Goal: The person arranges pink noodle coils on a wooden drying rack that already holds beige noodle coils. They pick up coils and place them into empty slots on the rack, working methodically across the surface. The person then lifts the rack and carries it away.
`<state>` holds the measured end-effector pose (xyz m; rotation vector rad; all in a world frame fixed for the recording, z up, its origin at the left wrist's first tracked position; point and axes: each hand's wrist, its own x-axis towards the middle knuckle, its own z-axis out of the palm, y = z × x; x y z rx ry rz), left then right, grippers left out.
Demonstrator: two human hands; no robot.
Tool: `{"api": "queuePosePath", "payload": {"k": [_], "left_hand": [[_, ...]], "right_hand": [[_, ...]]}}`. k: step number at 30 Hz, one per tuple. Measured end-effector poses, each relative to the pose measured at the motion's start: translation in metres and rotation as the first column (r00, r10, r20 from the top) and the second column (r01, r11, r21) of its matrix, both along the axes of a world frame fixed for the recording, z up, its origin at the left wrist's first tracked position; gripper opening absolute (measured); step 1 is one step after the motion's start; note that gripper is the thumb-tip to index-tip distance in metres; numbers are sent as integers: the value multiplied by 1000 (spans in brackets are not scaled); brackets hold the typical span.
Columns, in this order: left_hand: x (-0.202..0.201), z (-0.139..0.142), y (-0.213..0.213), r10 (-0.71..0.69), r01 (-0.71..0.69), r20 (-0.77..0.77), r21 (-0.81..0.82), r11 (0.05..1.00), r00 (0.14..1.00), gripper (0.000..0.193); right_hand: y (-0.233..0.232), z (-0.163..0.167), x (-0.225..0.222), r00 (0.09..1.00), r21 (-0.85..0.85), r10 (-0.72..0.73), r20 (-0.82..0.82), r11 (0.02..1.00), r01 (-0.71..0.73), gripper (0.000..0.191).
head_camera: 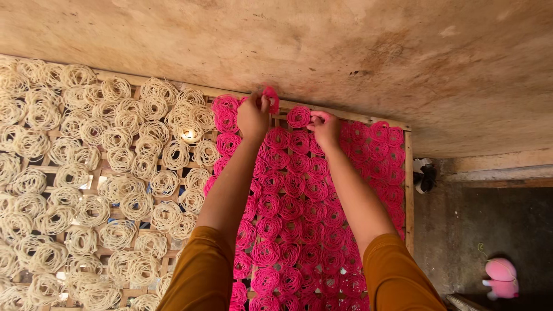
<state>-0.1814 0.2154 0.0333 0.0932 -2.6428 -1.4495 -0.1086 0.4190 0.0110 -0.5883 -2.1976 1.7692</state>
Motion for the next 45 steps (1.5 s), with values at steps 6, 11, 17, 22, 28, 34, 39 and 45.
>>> {"api": "queuePosePath", "payload": {"k": [6, 11, 17, 22, 28, 34, 39, 45], "left_hand": [[-6, -1, 4, -207, 236, 174, -163, 958, 963, 24], [6, -13, 4, -322, 234, -232, -337, 912, 918, 19], [50, -12, -15, -414, 262, -85, -656, 708, 906, 20], [60, -11, -20, -492, 291, -81, -720, 630, 867, 25], [53, -17, -15, -498, 389, -5, -616, 685, 867, 23], [55, -19, 0, -451, 426, 88, -524, 737, 888, 24], [58, -7, 9, -517, 477, 119, -599, 643, 848, 25], [49, -4, 1, -572, 496, 81, -604, 623, 816, 23]], "right_hand": [[19, 6, 23, 996, 841, 22, -90, 538, 64, 31], [48, 13, 11, 964, 746, 229, 136, 617, -252, 30], [64, 33, 23, 951, 596, 249, 182, 741, -309, 16], [44, 55, 60, 972, 809, 157, -176, 586, 51, 15], [11, 34, 87, 988, 769, 151, 19, 630, -111, 14], [4, 8, 92, 994, 868, 66, 84, 484, -106, 27], [11, 1, 77, 962, 760, -94, 256, 635, -140, 43], [32, 4, 55, 836, 558, -130, 534, 797, -233, 40]]}}
